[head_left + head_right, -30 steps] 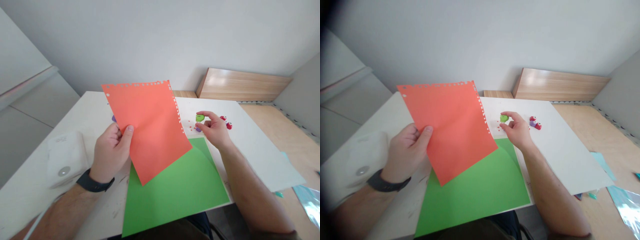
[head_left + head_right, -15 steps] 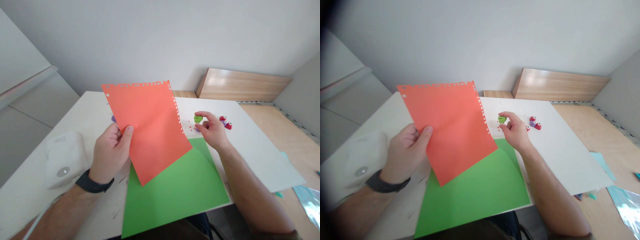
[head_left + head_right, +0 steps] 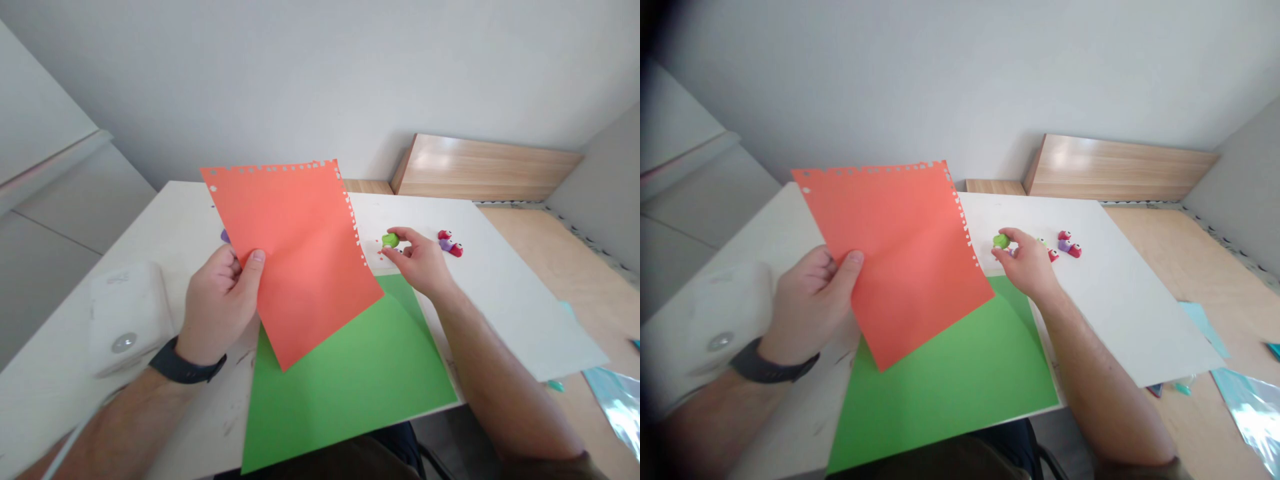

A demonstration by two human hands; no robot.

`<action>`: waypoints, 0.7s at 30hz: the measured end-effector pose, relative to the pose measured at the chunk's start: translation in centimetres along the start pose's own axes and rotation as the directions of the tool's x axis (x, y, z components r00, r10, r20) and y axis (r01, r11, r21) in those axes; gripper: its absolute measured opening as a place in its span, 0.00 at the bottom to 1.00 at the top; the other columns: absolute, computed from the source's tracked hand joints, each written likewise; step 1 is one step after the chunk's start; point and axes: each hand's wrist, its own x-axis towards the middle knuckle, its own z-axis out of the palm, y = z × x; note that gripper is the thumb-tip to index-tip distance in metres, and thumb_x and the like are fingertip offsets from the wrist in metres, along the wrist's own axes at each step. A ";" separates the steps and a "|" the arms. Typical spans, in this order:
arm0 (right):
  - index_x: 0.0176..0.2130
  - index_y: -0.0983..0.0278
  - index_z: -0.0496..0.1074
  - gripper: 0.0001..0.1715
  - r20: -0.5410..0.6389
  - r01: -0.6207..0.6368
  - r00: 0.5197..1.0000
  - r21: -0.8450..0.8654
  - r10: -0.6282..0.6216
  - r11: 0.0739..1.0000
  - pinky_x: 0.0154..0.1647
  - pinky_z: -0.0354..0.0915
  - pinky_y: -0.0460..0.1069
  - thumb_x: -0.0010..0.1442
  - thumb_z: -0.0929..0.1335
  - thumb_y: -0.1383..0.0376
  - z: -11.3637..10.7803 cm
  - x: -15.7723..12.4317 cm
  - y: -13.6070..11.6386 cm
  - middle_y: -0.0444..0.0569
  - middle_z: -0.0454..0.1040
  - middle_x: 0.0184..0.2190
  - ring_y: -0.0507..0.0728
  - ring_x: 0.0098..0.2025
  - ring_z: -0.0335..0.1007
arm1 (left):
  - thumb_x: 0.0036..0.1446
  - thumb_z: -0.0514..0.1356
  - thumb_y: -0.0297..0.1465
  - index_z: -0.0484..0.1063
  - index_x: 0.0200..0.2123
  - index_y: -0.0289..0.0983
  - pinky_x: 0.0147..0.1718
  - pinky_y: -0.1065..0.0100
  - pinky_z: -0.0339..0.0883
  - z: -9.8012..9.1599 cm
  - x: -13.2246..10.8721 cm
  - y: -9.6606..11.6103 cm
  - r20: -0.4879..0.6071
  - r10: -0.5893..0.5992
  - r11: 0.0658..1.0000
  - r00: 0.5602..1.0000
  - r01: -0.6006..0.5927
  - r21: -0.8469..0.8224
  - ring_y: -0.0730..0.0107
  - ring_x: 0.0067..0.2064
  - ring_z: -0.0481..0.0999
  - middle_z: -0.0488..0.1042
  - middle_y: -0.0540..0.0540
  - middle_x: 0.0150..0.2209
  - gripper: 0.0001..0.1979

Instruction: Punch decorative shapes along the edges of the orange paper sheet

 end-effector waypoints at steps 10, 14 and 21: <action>0.56 0.60 0.76 0.30 -0.060 -0.013 0.998 0.058 0.017 0.998 0.31 0.67 0.51 0.61 0.71 0.48 0.8 0.5 1.1 0.52 0.81 0.43 0.53 0.27 0.71 | 0.67 0.59 0.43 0.75 0.42 0.39 0.32 0.70 0.66 0.0 0.0 -0.2 0.019 0.010 1.000 1.000 -0.010 0.020 0.69 0.34 0.78 0.81 0.49 0.36 0.14; 0.52 0.61 0.77 0.28 -0.013 -0.075 0.997 0.187 0.078 0.980 0.26 0.65 0.48 0.58 0.73 0.48 1.0 0.6 1.0 0.51 0.80 0.42 0.51 0.25 0.69 | 0.67 0.59 0.43 0.75 0.43 0.39 0.32 0.70 0.66 0.0 0.0 -0.2 0.018 0.010 1.000 1.000 -0.010 0.005 0.68 0.34 0.79 0.81 0.49 0.36 0.13; 0.41 0.64 0.76 0.22 0.287 -0.314 0.947 0.718 0.147 0.622 0.12 0.43 0.45 0.60 0.73 0.48 -0.4 0.2 -0.7 0.49 0.78 0.38 0.44 0.16 0.53 | 0.67 0.59 0.43 0.74 0.42 0.39 0.32 0.70 0.66 0.0 0.0 -0.3 0.024 0.014 1.000 1.000 -0.014 -0.010 0.68 0.34 0.79 0.81 0.49 0.36 0.13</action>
